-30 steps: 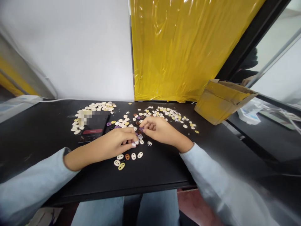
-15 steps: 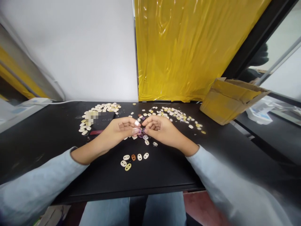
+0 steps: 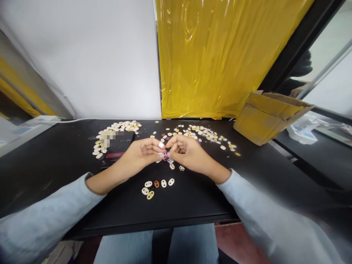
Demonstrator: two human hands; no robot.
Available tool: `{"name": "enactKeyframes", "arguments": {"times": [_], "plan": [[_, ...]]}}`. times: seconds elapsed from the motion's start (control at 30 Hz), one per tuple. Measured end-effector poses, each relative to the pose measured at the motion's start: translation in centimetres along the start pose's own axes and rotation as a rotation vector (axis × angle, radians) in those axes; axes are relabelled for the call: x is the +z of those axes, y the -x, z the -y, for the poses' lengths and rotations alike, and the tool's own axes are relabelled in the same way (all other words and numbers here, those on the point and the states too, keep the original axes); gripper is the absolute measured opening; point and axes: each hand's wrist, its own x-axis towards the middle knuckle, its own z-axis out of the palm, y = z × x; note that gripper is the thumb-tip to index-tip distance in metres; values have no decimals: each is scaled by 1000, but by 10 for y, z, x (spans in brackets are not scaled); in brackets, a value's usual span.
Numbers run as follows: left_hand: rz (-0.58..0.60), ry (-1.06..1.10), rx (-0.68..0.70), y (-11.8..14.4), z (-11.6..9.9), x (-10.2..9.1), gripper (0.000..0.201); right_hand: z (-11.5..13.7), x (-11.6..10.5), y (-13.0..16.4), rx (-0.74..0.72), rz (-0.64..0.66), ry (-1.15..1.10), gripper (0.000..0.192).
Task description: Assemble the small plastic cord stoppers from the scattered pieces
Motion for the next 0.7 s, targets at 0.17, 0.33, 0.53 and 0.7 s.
{"name": "enactKeyframes", "arguments": {"times": [0.17,0.33,0.53,0.7], "plan": [[-29,15,-14,2,2,3,23,-3,0,0,18,16,-85,21],[-28,4,32,1,3,5,21,-4,-1,-4,48,22,-103,27],[64,-200,94,1,-4,-4,7,0,-12,-6,51,-6,58,21],[197,-723,209,6,-7,-11,15,-2,-15,-1,104,192,322,20]]}}
